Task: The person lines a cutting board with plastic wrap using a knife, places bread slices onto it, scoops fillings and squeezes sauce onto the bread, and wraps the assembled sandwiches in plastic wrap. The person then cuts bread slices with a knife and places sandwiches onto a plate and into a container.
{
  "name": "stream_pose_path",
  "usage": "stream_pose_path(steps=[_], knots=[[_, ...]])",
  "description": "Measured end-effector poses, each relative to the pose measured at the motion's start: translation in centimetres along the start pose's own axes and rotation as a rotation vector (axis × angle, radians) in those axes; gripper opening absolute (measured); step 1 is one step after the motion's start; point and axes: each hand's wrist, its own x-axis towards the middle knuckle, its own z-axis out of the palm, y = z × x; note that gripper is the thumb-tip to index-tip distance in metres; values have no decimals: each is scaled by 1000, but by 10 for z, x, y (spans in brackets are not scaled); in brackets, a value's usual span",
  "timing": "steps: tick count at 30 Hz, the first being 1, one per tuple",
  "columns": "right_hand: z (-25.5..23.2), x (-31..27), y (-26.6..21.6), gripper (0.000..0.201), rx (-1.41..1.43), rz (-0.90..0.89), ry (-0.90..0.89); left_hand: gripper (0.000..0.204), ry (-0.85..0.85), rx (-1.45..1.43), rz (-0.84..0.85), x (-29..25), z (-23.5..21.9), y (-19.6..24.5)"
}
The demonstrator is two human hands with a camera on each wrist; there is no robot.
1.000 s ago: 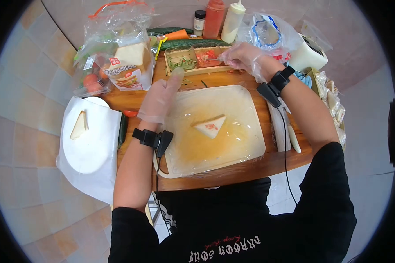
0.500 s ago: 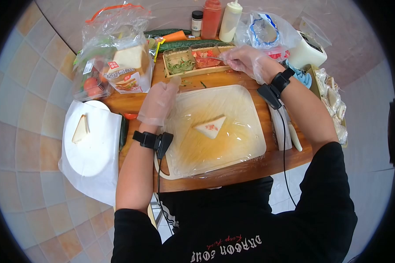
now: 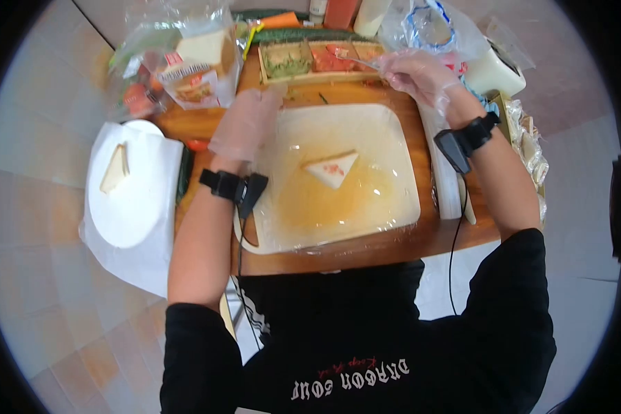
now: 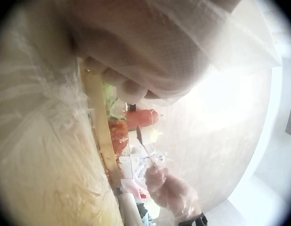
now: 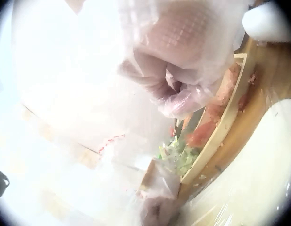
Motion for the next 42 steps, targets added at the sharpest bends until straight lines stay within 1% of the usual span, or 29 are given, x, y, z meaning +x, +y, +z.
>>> stream_pose_path(steps=[2,3,4,5,6,9,10,11,12,13,14,15,16,17,18,19,20,22,24,26,29,33,35,36,38,39,40,41,42], knots=[[10,-30,-6,15,-29,21,-40,42,-187,-201,-383,4,-9,14],[18,-45,-6,15,-52,12,-80,42,-191,-208,-400,0,-7,11],[31,-61,-4,15,-51,24,-85,42,-98,-2,-115,-3,-6,7],[44,-80,-3,16,-55,88,-22,43,-5,202,174,-4,-5,5],[53,-95,0,17,-61,153,42,43,-9,195,166,-5,-3,3],[56,-115,13,18,-147,192,-2,47,51,85,143,-2,-1,3],[60,-120,13,18,-145,193,-1,24,-102,62,-65,1,-7,9],[66,-124,14,17,-255,159,4,36,-254,39,-272,3,-9,11],[71,-128,14,15,-365,125,10,36,-257,40,-271,4,-6,6],[74,-132,19,15,-362,127,11,22,-247,-69,-289,6,-4,3],[76,-135,26,15,-588,-25,49,31,-235,-178,-307,6,-2,-2],[80,-138,31,16,-810,-180,87,31,-237,-176,-309,3,0,-6],[85,-141,31,18,-884,-291,85,29,-151,-8,-76,-1,-3,-4],[88,-143,33,18,-880,-290,84,28,-66,158,157,-4,-4,-3],[90,-145,34,19,-1050,-442,63,28,-68,159,155,-4,-3,-6],[92,-147,34,19,-1219,-595,41,25,-25,209,232,-4,-3,-9],[94,-150,34,19,-1218,-594,43,22,19,258,309,-4,-1,-11],[96,-153,33,22,-1342,-685,22,24,33,219,311,-4,1,-9],[95,-153,33,23,-1343,-683,13,27,50,188,316,-1,-2,-4],[93,-155,33,25,-1347,-668,-5,41,-118,-229,-282,0,-5,9],[91,-151,34,25,-1309,-710,33,53,-46,-239,-206,0,-3,8],[91,-149,32,21,-1295,-678,56,52,-76,-209,-243,0,-5,5],[91,-149,29,21,-1278,-639,50,50,-6,-67,108,0,-1,-5],[92,-149,28,21,-1279,-634,62,50,-5,-67,107,-1,1,-9],[94,-150,28,21,-1280,-627,77,51,-39,-178,-131,0,0,-3],[94,-151,30,20,-1320,-617,49,51,-39,-179,-129,-1,0,0],[95,-151,31,19,-1359,-608,21,52,-60,-240,-196,-2,-2,6],[96,-151,30,19,-1360,-611,23,53,-80,-301,-262,-2,-4,9],[96,-149,28,18,-1314,-603,49,53,-75,-301,-260,-2,-4,8]])
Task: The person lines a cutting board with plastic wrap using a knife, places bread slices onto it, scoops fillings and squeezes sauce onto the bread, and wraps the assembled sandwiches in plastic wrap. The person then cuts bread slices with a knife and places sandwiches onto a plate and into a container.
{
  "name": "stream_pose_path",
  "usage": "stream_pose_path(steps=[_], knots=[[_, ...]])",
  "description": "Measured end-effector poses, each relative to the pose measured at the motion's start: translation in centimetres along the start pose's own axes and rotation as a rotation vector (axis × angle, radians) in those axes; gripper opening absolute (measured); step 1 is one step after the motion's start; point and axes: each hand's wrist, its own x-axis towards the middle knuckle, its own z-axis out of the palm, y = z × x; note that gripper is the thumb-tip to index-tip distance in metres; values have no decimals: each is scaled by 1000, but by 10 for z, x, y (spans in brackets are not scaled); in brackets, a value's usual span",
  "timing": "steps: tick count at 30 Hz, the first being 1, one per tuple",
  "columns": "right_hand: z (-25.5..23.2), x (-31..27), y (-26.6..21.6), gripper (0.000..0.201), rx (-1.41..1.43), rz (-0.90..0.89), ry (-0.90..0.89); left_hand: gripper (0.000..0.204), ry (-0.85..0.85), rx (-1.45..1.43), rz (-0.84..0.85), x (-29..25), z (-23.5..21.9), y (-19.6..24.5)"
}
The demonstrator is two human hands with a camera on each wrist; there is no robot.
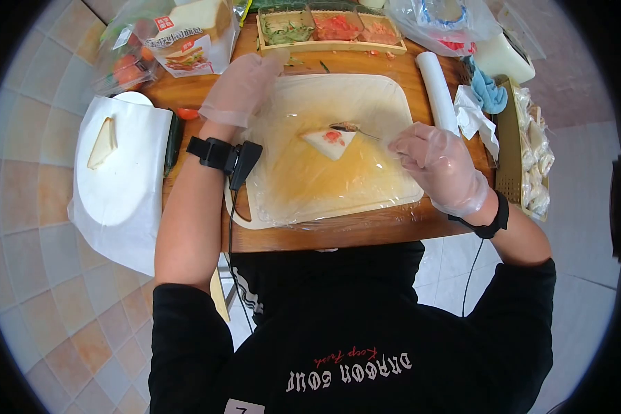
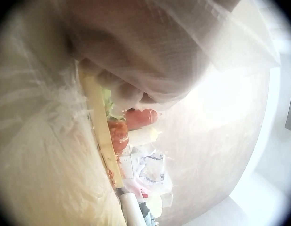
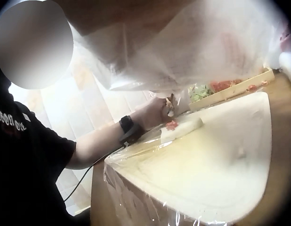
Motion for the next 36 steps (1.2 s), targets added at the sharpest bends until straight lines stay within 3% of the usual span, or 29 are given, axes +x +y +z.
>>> stream_pose_path(steps=[3,5,6,7,8,9,10,11,12,14,16,18,19,21,22,24,25,27,29,31,32,33,35,36], knots=[[-2,5,3,14,96,28,-6,55,-21,-19,-15,2,3,-4],[-5,8,8,12,154,32,-37,57,80,103,75,2,4,1],[-7,11,14,12,299,169,7,57,85,102,77,0,4,2],[-9,16,20,13,444,306,50,58,76,50,-30,-5,3,16],[-14,28,32,16,473,356,86,60,69,-4,-136,-8,2,24],[-12,43,48,16,619,427,139,60,78,-6,-132,-7,-1,23],[-9,59,65,16,764,496,197,57,-18,79,-151,-3,-4,21],[-4,76,87,13,779,537,208,55,-115,169,-169,2,-7,19],[3,94,107,13,801,571,218,55,-100,178,-166,10,-2,5],[20,120,136,16,721,502,240,38,59,727,755,17,1,-35],[42,144,158,21,666,424,262,21,-66,812,672,9,-5,-20],[55,160,176,29,757,515,127,22,-268,438,450,-5,-19,21],[58,166,172,29,774,499,129,22,-262,458,440,-8,-27,30],[57,171,164,30,827,582,180,21,-186,944,737,-17,-40,50],[58,171,163,32,823,554,185,21,-184,954,731,-29,-51,74],[52,171,149,33,847,577,206,35,-212,644,244,-57,-75,124],[50,170,144,34,866,608,229,35,-209,658,244,-63,-87,124],[46,167,159,31,805,582,202,48,-103,418,100,-79,-120,113],[46,159,158,29,750,566,170,35,7,534,55,-91,-166,90],[27,141,135,27,426,520,413,42,115,591,-52,-96,-231,23],[8,131,125,36,473,564,302,43,226,575,-74,-106,-250,1],[-3,121,113,36,489,569,311,44,339,556,-94,-115,-267,-19],[-20,100,85,37,458,313,466,46,370,716,-52,-126,-301,-85],[-29,91,68,37,469,321,472,47,404,860,-15,-128,-309,-98]])
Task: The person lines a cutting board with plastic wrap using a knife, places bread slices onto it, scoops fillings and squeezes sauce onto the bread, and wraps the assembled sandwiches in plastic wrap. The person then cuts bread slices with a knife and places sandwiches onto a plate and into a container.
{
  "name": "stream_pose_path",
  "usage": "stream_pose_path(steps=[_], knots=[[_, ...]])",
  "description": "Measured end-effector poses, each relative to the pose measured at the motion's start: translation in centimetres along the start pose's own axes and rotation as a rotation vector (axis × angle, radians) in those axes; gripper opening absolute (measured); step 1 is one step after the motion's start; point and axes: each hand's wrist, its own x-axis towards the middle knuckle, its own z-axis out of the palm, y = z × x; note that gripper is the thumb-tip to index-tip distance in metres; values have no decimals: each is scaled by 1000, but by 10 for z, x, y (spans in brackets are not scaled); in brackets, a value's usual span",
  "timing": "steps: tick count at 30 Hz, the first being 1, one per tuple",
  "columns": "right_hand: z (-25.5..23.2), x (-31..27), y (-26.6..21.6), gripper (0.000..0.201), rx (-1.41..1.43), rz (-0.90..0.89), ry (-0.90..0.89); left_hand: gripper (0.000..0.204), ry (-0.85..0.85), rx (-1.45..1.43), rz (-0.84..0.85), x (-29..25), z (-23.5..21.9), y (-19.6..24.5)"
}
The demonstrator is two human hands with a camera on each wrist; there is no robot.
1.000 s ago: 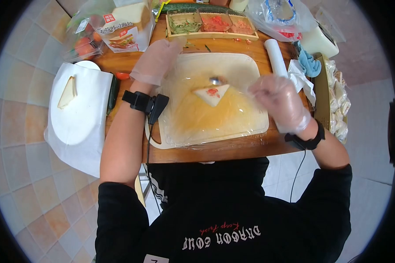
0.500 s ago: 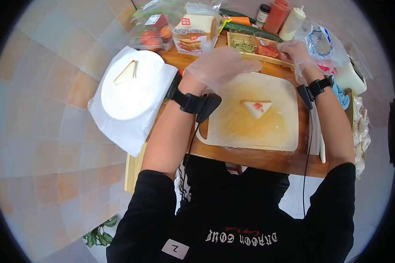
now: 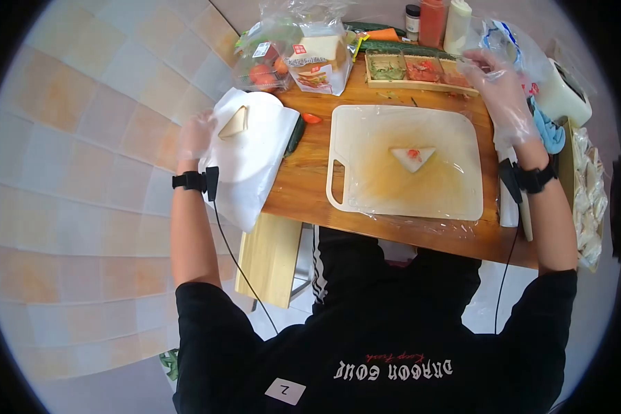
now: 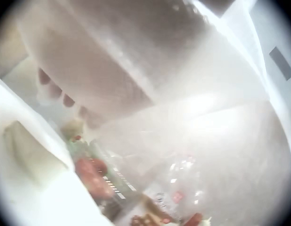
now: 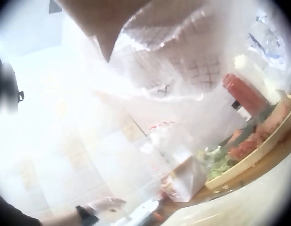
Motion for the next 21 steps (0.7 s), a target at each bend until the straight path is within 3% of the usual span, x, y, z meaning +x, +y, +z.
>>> stream_pose_path(steps=[1,3,4,5,7,9,11,14,21], knots=[[-4,-10,-19,35,135,46,-59,47,0,9,11,-5,-5,14],[-8,-29,-42,34,276,93,-100,48,-189,46,-261,-20,-15,55],[-9,-38,-49,31,356,99,-127,46,-86,-11,-205,-19,12,17],[-12,-46,-56,29,433,105,-158,46,-89,-7,-196,-18,1,42],[-19,-63,-67,27,347,41,-140,43,-276,-35,-341,-24,-11,89],[-26,-79,-76,24,172,-91,-124,40,-218,48,-260,-22,10,64],[-31,-93,-83,21,231,-67,-112,38,-210,114,-361,-21,12,70],[-45,-108,-91,18,128,-82,-108,35,-187,141,-348,-20,18,61],[-59,-125,-64,18,399,157,-115,30,-156,-3,-395,-15,26,34]])
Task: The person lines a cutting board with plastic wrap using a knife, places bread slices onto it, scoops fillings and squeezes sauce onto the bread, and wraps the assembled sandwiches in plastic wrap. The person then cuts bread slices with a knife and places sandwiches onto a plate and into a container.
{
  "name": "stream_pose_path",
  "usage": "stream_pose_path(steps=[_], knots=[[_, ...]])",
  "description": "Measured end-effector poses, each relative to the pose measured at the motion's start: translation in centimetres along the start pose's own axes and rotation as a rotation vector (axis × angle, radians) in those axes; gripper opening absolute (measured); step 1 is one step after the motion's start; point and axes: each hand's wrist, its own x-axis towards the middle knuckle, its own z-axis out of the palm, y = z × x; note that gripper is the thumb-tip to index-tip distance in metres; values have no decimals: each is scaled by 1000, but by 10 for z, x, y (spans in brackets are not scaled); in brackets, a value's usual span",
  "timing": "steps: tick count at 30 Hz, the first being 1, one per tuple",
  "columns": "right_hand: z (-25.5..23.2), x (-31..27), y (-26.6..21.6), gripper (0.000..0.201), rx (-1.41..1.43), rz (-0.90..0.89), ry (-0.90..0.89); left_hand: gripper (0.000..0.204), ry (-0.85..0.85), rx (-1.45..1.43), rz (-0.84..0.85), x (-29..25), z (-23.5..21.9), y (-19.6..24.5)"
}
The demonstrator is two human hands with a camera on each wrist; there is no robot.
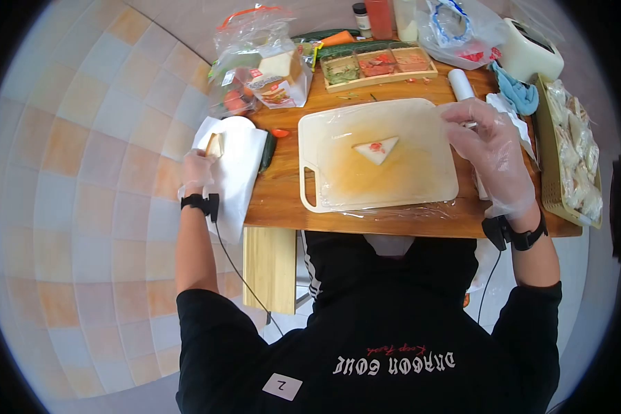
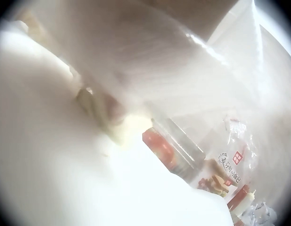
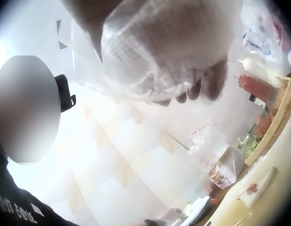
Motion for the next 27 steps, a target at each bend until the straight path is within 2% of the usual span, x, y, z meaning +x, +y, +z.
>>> stream_pose_path(steps=[1,2,4,5,6,7,9,10,12,16,20,22,24,26,27], knots=[[-4,-2,6,18,113,50,2,29,54,16,16,1,0,0],[-7,-5,9,18,108,56,11,28,106,33,30,1,-1,-4],[-14,-11,12,20,233,173,35,31,48,-23,80,7,-19,-12],[-18,-12,15,20,227,180,44,32,141,-29,89,7,-27,-9],[-23,-12,18,21,235,201,60,34,229,-38,97,7,-29,-5],[-28,-13,20,21,244,223,74,34,214,-45,103,3,-35,8],[-38,-11,26,21,219,253,92,34,254,-269,79,-4,-49,34],[-42,-10,28,21,208,276,99,34,241,-277,78,-7,-49,42],[-44,-8,32,21,195,274,114,37,116,-559,132,-12,-42,57],[-45,-4,41,23,201,293,148,37,58,-404,106,-28,-26,75],[-40,8,40,26,119,290,104,36,80,-452,93,2,-5,20],[-33,27,38,28,42,266,48,34,123,-431,35,23,1,-10],[-25,56,43,30,-37,242,1,35,164,-365,62,28,2,-15],[-12,92,70,33,-230,25,-159,36,203,-293,89,27,2,-13],[-5,112,79,33,-282,34,-188,37,203,-136,48,23,-2,-5]])
